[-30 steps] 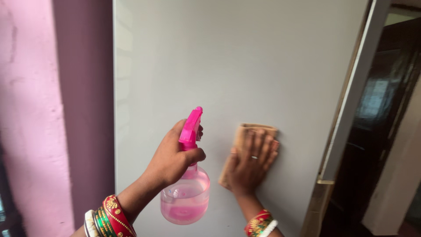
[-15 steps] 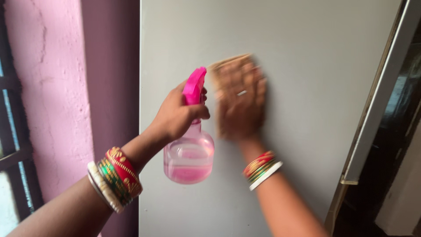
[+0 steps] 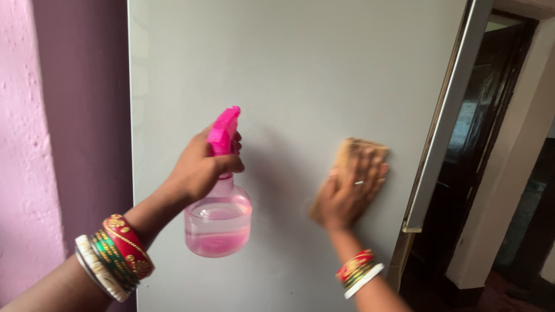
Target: The person sprays a cleaning solution from a pink bottle onto a white vertical surface and wipes it with a brown cloth. They repeatedly spray and wipe the same area, occasionally folding the cloth, while standing next to a window.
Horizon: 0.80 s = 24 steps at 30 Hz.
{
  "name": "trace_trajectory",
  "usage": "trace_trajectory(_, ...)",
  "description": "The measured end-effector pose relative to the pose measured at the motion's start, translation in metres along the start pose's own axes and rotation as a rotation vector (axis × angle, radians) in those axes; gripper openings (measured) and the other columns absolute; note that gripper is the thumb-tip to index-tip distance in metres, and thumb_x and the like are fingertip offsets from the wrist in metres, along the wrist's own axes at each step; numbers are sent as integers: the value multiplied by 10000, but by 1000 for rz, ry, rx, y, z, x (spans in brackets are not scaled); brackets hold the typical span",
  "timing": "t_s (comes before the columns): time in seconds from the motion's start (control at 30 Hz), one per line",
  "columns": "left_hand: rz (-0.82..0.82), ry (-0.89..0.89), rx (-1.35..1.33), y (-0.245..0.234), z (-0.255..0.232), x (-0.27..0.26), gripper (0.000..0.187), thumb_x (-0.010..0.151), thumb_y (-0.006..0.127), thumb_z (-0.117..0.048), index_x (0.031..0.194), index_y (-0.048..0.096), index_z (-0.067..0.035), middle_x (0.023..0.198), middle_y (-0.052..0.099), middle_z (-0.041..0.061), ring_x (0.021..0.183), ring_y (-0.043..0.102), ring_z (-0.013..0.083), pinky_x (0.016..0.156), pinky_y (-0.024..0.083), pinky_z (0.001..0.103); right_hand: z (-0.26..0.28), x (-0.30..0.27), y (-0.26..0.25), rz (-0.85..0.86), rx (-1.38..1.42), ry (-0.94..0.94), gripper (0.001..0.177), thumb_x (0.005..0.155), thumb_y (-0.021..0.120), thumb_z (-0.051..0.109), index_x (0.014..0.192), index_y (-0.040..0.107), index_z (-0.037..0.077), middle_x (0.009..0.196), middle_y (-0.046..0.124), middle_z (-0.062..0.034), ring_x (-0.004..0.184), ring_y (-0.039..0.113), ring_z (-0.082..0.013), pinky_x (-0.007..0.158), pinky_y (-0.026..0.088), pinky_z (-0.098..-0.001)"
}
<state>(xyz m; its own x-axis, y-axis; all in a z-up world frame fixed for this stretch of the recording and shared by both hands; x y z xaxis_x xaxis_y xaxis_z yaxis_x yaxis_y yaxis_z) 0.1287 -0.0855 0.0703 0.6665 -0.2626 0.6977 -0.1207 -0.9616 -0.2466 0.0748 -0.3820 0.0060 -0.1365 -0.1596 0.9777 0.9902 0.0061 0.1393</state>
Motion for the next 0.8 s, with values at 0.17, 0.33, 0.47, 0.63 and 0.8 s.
trace_trajectory(0.17, 1, 71, 5, -29, -12, -11, 431, 659, 724, -86, 1076, 637, -21, 937, 666, 50, 896, 655, 170, 830, 536, 322, 128, -29, 10, 161, 72, -236, 625, 1010, 498, 384, 1573, 394, 133, 1641, 357, -146, 1542, 202, -437, 1249, 126, -598)
trace_trajectory(0.33, -61, 20, 87, -59, -20, -21, 426, 663, 725, -102, 1077, 650, -35, 943, 694, 45, 889, 670, 159, 810, 550, 323, 224, 4, 23, 211, 226, -458, 583, 1039, 534, 343, 1588, 404, 199, 1656, 397, -74, 1578, 271, -375, 1297, 165, -592)
trace_trajectory(0.47, -72, 34, 72, -56, -22, -16, 467, 655, 746, -98, 1106, 650, -21, 956, 697, 60, 881, 675, 176, 807, 556, 337, 242, 62, 35, 141, 269, -542, 627, 983, 597, 338, 1572, 425, 210, 1633, 407, -60, 1548, 286, -370, 1269, 170, -593)
trace_trajectory(0.63, 4, 79, -21, -6, -21, 8, 536, 633, 772, -95, 1144, 631, -15, 1005, 709, 75, 925, 693, 196, 844, 561, 344, 176, 127, 41, 51, 183, -441, 685, 947, 680, 311, 1578, 449, 176, 1627, 403, -114, 1532, 292, -396, 1263, 191, -560)
trace_trajectory(0.8, -1, 75, -19, 41, -31, 13, 562, 643, 755, -132, 1172, 604, -17, 1048, 698, 97, 971, 681, 209, 878, 556, 352, 60, 139, 23, -29, 162, -195, 609, 1017, 642, 287, 1581, 481, 121, 1653, 390, -175, 1540, 280, -441, 1260, 169, -572)
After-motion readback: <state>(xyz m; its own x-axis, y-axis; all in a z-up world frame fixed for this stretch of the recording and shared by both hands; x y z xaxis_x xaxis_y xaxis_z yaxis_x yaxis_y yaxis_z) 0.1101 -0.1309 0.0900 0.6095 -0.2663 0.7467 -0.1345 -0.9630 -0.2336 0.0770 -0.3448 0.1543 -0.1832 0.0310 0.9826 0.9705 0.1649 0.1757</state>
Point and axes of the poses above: each hand's wrist, its own x-axis towards the middle knuckle, its own y-axis out of the palm, z = x × y, the point moved 10 cm from there along x, towards the middle knuckle
